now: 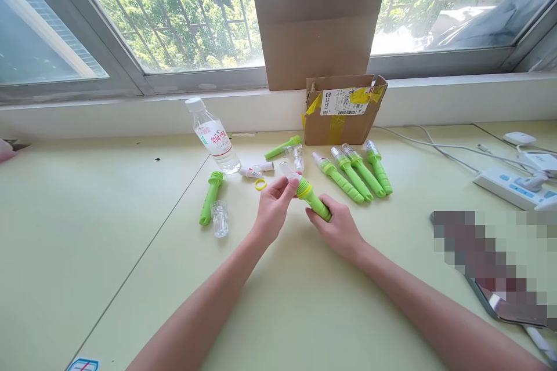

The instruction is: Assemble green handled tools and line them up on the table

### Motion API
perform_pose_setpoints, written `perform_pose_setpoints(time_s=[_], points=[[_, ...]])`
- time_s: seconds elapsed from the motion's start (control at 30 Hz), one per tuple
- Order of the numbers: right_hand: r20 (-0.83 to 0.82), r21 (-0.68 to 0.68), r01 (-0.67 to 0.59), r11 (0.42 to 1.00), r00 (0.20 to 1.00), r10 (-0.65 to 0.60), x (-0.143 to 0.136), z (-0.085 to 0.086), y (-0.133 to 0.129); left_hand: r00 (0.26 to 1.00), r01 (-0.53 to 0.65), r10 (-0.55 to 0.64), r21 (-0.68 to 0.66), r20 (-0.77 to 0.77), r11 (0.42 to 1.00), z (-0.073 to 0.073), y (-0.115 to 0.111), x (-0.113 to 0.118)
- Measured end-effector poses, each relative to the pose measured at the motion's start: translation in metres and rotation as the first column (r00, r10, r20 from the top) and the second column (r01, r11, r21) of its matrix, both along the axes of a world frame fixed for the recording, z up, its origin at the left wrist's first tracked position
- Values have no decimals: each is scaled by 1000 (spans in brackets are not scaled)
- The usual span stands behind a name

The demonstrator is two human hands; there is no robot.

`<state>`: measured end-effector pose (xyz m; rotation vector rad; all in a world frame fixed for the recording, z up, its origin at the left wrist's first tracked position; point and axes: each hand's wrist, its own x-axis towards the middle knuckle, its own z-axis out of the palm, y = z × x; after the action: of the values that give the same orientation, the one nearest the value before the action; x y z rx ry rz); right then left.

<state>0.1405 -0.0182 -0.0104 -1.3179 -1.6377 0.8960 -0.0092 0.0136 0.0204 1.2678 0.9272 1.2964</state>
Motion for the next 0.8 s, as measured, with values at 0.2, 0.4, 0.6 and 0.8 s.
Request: perform_pose_setpoints(time_s=[0.2,0.4,0.6,0.8], points=[[-9,6,-2,1000,1000,2,0,0,0,1000,-6,6,-2,-4,1000,-2,-1,2],[-17,-3,0,1000,1000,0,0,1,1,1000,13,-12,-26,6,1000,-5,-3,4],[-31,-5,6,1000,1000,-6,-1,2,1,999,30,-30,-24,-14,999,-3,-5,6],[-79,14,-1,1000,997,2,-1,3,0,997,41,-39,27,-65,999,-8,-9,10]])
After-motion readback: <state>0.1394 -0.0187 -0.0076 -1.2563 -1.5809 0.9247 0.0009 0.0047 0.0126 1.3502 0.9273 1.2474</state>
